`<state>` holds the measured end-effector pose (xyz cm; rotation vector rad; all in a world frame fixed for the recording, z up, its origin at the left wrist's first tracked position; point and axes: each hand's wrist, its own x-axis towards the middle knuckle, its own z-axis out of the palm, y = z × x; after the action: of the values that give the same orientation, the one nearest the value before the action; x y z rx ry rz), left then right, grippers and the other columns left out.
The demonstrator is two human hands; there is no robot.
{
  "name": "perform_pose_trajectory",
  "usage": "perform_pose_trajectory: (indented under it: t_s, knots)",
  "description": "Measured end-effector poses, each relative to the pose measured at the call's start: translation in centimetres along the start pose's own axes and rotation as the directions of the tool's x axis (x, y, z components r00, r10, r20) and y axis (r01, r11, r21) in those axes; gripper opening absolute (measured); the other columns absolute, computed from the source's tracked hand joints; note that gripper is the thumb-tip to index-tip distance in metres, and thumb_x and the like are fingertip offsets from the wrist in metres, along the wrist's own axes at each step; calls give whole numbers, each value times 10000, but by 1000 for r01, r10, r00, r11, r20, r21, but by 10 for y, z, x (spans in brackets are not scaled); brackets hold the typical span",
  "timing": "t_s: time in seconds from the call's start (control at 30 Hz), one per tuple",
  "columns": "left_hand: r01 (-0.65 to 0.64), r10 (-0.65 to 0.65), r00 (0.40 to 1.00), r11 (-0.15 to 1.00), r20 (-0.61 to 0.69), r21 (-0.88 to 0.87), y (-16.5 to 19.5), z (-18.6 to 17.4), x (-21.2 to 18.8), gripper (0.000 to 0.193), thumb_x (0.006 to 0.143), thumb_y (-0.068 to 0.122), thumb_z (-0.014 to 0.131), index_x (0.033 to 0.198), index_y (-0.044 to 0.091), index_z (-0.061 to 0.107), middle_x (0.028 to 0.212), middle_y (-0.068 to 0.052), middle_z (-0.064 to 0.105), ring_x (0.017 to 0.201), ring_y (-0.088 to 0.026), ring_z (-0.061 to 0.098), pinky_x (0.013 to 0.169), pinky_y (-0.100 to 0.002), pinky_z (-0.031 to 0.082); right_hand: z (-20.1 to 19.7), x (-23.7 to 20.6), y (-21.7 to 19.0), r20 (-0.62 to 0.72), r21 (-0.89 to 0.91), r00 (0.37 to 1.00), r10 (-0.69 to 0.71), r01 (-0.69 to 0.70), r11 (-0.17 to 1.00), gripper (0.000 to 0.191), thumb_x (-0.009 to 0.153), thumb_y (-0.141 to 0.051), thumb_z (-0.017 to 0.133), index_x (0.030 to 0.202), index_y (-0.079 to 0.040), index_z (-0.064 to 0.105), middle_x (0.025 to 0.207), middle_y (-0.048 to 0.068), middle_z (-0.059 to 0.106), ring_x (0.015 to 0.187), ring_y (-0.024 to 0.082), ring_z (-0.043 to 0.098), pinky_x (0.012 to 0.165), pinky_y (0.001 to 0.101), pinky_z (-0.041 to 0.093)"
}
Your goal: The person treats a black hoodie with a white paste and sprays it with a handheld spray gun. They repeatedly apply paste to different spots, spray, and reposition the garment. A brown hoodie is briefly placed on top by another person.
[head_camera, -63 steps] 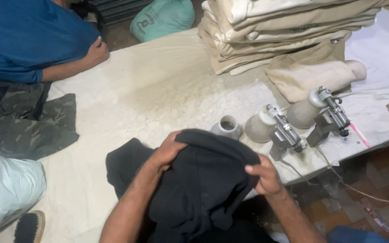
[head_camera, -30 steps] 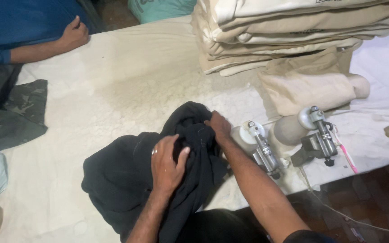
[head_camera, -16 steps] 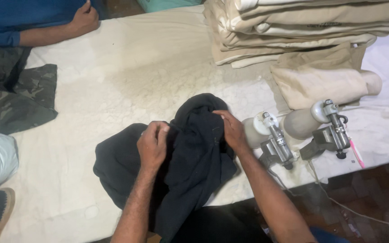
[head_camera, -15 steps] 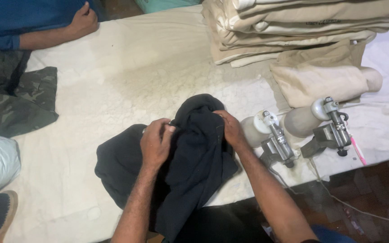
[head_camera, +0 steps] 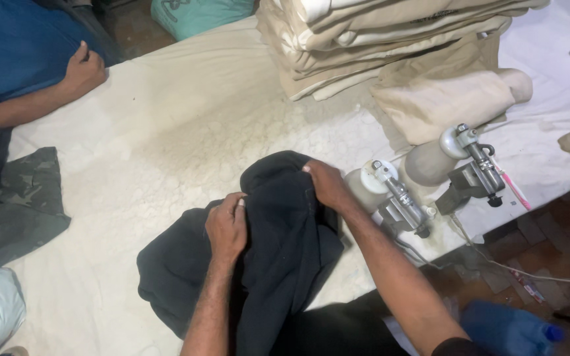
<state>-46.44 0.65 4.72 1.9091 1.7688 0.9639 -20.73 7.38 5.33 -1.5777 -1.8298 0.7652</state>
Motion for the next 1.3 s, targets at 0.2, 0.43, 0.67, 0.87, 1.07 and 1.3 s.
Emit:
perform_pose_trajectory:
  t_s: [0.2,0.43,0.67,0.87,1.07,1.3]
  knots:
    - [-93,12,981,904,191,417,-7,54,17,356,855,102,627,1189,143,742,759,-148,734,678,-349,696,636,-489,496,-15,-4,0,-124,-115,992,22,-36,993,216,1064,-180,527,1040,-14,662,1008,194,709,991,387,677,872,488,508]
    - [-103,-372,799,691,473,716,19,29,51,227,1012,219,583,1026,110,782,882,-89,774,809,-228,710,784,-418,488,-6,0,2,-14,26,1000,6,-5,1000,174,1001,-163,602,1070,-19,670,1140,154,681,1103,302,668,967,411,528]
    - [-135,481,768,767,423,-627,72,0,36,829,782,117,752,1564,95,477,1620,-198,477,1573,-362,319,1298,-561,123,-10,-97,17,-108,724,992,-64,123,679,579,1005,-167,688,1515,-2,467,1605,206,469,1554,301,389,1305,425,257]
    - [-129,424,790,821,443,-556,77,18,25,1126,715,497,856,1607,115,285,1663,-178,280,1557,-346,185,1239,-532,190,-17,-110,3,118,462,973,-197,122,879,1063,867,-372,775,1636,-6,139,1703,242,177,1590,357,158,1272,475,151]
    - [349,308,725,606,616,-715,30,52,49,656,1061,500,436,1553,65,445,1561,-170,516,1483,-327,435,1243,-409,286,-9,-89,5,19,682,990,-138,88,726,734,1079,-436,547,1610,8,302,1700,183,311,1599,291,262,1306,409,198]
    - [87,14,947,951,321,-297,32,67,34,513,1071,380,356,1323,40,645,1316,-218,679,1214,-408,595,1067,-466,432,21,-45,-13,60,817,987,-147,35,575,723,1126,-522,188,1493,12,507,1524,150,546,1435,248,494,1230,366,351]
